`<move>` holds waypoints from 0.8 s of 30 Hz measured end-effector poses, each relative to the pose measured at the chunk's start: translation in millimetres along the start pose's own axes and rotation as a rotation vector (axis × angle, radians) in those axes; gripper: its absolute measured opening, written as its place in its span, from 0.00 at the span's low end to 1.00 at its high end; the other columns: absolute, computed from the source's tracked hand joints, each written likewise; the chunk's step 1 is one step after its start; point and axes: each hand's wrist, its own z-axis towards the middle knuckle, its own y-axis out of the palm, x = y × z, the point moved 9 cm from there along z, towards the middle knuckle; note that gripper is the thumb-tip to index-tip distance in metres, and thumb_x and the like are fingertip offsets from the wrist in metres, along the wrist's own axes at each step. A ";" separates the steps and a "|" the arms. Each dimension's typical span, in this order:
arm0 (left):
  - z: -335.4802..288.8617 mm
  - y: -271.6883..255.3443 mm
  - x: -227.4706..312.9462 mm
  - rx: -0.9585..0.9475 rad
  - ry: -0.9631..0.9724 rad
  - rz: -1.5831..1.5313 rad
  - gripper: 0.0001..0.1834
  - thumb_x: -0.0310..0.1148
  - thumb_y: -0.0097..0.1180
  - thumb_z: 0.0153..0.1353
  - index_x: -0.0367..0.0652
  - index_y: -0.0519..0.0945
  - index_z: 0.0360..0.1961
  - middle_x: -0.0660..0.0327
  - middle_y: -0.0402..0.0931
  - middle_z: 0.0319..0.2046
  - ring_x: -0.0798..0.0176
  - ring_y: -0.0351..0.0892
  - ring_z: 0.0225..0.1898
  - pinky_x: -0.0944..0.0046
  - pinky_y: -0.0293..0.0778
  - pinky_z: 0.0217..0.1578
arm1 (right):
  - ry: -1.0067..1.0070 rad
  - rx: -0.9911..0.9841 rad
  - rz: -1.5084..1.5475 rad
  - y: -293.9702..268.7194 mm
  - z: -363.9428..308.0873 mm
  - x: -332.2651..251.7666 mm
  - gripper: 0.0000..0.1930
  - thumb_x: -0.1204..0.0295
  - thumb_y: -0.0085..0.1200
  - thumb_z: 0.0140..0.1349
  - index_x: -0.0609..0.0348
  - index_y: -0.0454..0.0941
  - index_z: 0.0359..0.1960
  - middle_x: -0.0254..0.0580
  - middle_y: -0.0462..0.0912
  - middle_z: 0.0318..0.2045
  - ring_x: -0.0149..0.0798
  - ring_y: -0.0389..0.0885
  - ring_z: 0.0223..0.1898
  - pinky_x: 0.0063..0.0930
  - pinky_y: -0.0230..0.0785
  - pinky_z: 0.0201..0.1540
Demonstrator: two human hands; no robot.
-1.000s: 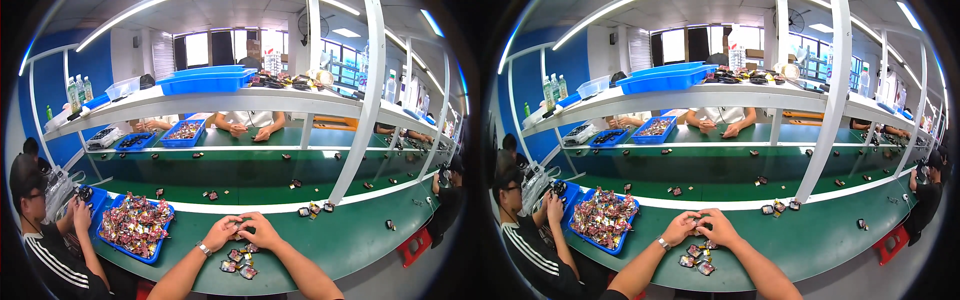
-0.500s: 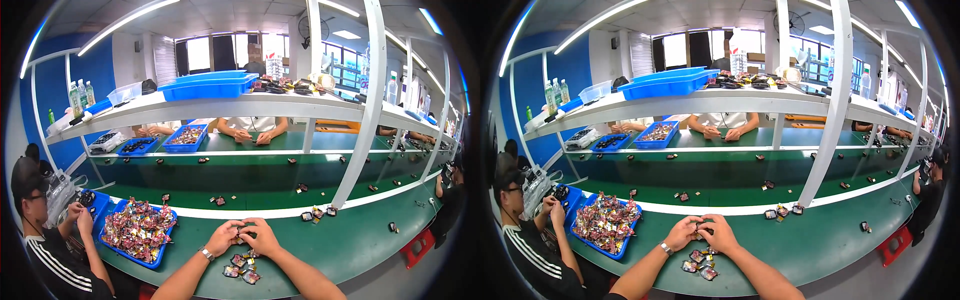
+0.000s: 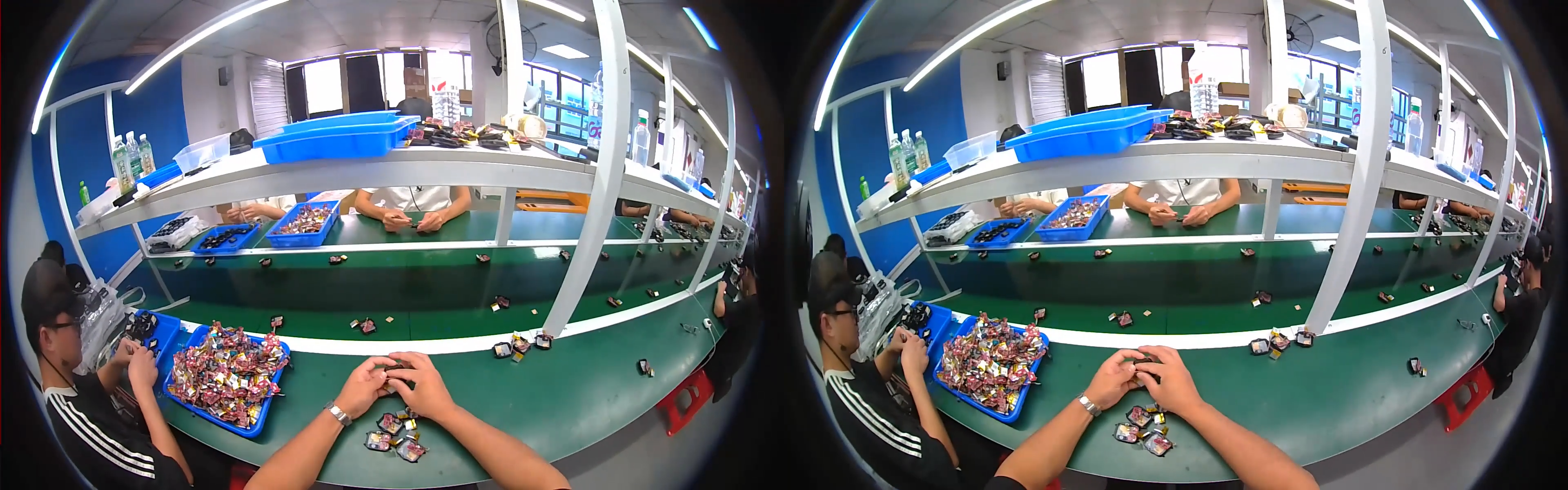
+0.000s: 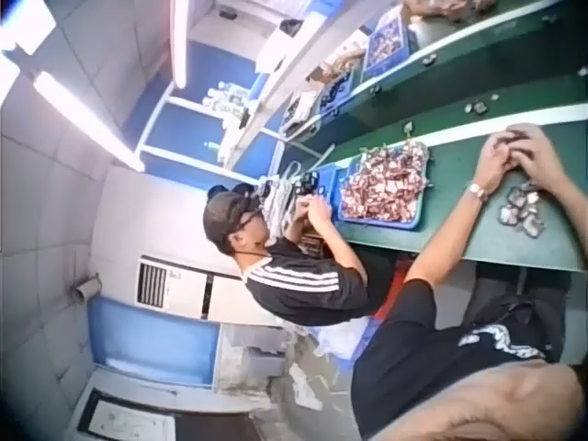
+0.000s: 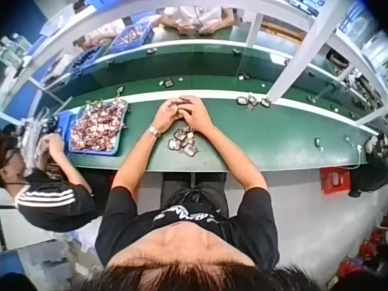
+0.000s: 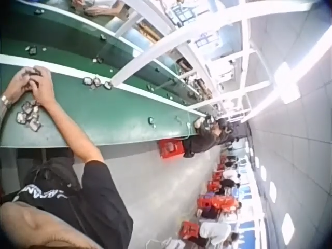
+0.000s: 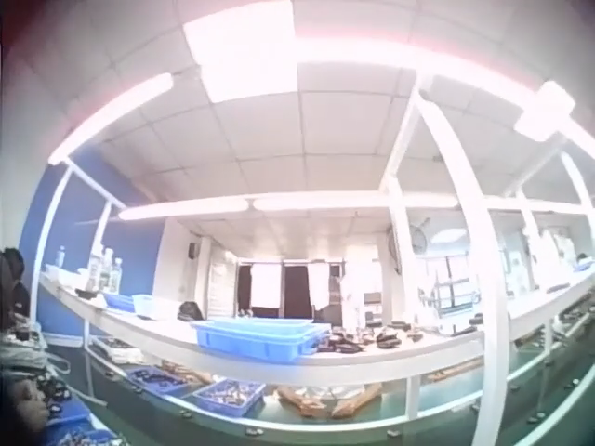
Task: Sorting and inspecting small electronic modules on a green workbench at an assembly line.
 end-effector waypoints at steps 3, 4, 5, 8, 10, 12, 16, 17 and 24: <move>0.7 2.1 2.2 -0.033 0.009 -0.043 0.14 0.27 0.44 0.70 0.42 0.69 0.55 0.57 0.74 0.50 0.66 0.76 0.47 0.63 0.74 0.49 | -0.050 0.025 -0.046 -6.2 0.0 -7.4 0.08 0.73 0.61 0.53 0.54 0.84 0.36 0.38 0.78 0.51 0.44 0.73 0.53 0.37 0.68 0.56; 0.7 3.2 1.4 -0.052 -0.002 -0.061 0.14 0.27 0.44 0.70 0.41 0.68 0.55 0.56 0.75 0.50 0.66 0.76 0.48 0.63 0.74 0.49 | -0.040 0.038 -0.055 -7.9 -0.8 -6.4 0.08 0.74 0.61 0.53 0.54 0.84 0.36 0.38 0.78 0.50 0.44 0.73 0.53 0.37 0.68 0.56; 1.1 3.6 1.1 -0.057 -0.003 -0.058 0.14 0.27 0.44 0.70 0.41 0.68 0.55 0.56 0.75 0.50 0.66 0.76 0.48 0.63 0.74 0.49 | -0.039 0.043 -0.056 -8.2 -1.6 -4.3 0.08 0.74 0.61 0.53 0.54 0.84 0.36 0.38 0.78 0.50 0.44 0.73 0.53 0.37 0.68 0.56; 2.0 2.6 0.6 -0.047 0.008 -0.064 0.13 0.27 0.44 0.70 0.41 0.69 0.55 0.56 0.75 0.51 0.66 0.76 0.48 0.63 0.74 0.50 | 0.011 0.029 0.034 -5.8 -1.9 4.3 0.09 0.74 0.61 0.53 0.54 0.84 0.36 0.38 0.78 0.50 0.45 0.73 0.52 0.37 0.68 0.56; 1.2 2.5 0.3 -0.040 0.029 -0.054 0.13 0.27 0.45 0.69 0.41 0.69 0.54 0.55 0.74 0.52 0.65 0.75 0.50 0.62 0.75 0.50 | 0.003 0.029 0.066 -4.4 -1.8 2.4 0.09 0.74 0.62 0.52 0.53 0.85 0.37 0.37 0.79 0.51 0.43 0.75 0.52 0.35 0.69 0.56; 0.9 0.1 0.8 -0.061 0.035 -0.076 0.14 0.27 0.46 0.69 0.41 0.69 0.54 0.55 0.73 0.53 0.65 0.75 0.50 0.61 0.75 0.51 | -0.015 0.023 0.092 -4.0 0.5 0.6 0.09 0.74 0.62 0.52 0.53 0.85 0.37 0.37 0.79 0.52 0.43 0.75 0.52 0.35 0.69 0.56; 0.8 5.6 1.1 -0.077 0.008 -0.093 0.14 0.27 0.46 0.69 0.40 0.68 0.54 0.54 0.72 0.55 0.64 0.75 0.51 0.60 0.75 0.53 | -0.005 0.014 0.042 -7.9 -1.9 3.0 0.10 0.74 0.61 0.53 0.53 0.85 0.38 0.37 0.78 0.53 0.43 0.75 0.53 0.35 0.69 0.56; 1.7 7.0 1.7 -0.074 0.021 -0.092 0.14 0.27 0.46 0.69 0.40 0.68 0.54 0.54 0.71 0.56 0.63 0.75 0.52 0.61 0.75 0.53 | -0.005 0.016 0.042 -7.2 -1.7 3.8 0.10 0.74 0.61 0.53 0.53 0.85 0.38 0.37 0.78 0.53 0.43 0.75 0.53 0.35 0.69 0.56; 0.1 4.9 6.9 -0.055 0.074 -0.086 0.15 0.27 0.45 0.69 0.40 0.68 0.56 0.55 0.73 0.53 0.64 0.75 0.53 0.61 0.74 0.54 | -0.016 0.023 0.083 -4.8 0.7 0.0 0.09 0.74 0.60 0.55 0.53 0.85 0.38 0.40 0.77 0.54 0.44 0.74 0.55 0.36 0.68 0.57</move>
